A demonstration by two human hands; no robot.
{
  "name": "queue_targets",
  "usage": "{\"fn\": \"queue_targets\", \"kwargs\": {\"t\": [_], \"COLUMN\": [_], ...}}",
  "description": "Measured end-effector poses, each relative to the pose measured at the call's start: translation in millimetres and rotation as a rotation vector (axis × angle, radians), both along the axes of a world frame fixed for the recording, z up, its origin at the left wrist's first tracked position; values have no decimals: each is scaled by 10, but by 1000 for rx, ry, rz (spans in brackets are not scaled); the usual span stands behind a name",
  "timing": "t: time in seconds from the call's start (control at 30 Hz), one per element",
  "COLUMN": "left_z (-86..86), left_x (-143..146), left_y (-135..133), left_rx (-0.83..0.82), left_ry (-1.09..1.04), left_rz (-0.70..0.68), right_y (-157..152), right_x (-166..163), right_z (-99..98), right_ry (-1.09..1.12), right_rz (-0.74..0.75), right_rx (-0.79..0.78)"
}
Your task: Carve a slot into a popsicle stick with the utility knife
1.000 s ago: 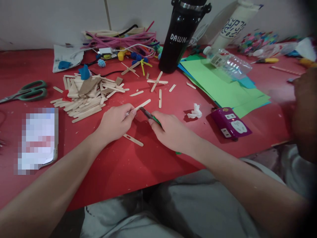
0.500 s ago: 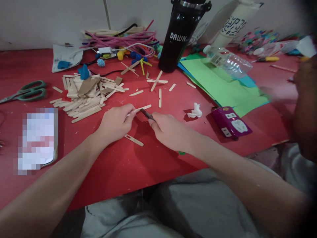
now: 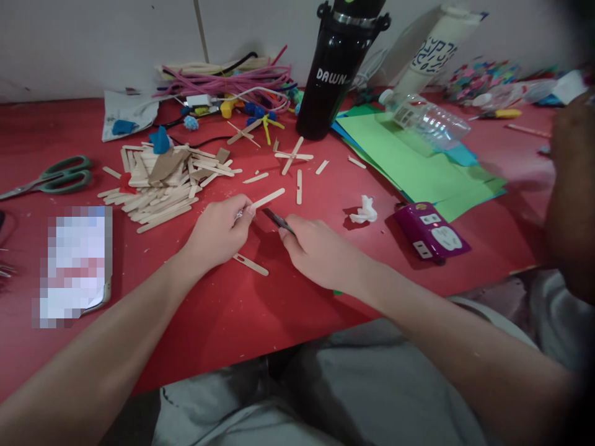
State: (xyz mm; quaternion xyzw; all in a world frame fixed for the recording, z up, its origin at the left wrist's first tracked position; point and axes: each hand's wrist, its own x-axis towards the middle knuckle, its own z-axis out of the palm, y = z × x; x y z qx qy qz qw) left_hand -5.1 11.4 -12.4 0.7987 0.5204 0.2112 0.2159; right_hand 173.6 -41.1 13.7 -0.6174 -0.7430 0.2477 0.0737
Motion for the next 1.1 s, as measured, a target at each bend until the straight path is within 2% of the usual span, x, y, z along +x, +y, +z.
{"fn": "queue_targets", "kwargs": {"t": [0.27,0.7,0.97,1.1], "left_z": [24,29,31,39], "left_x": [22,19,46,55], "left_y": [-11,-23,-30,-40], "left_rx": [-21,-41,-32,-19], "left_ry": [94,130,187,266], "left_rz": [-20,-13,4,1], "right_y": [-7,0,17,46], "right_x": [20,26,1,21], "right_z": [15,4,17,31], "right_ry": [38,28,-60,-99], "right_rz": [-56,-69,-21,13], "right_rx": [-19,-14,-13,-63]}}
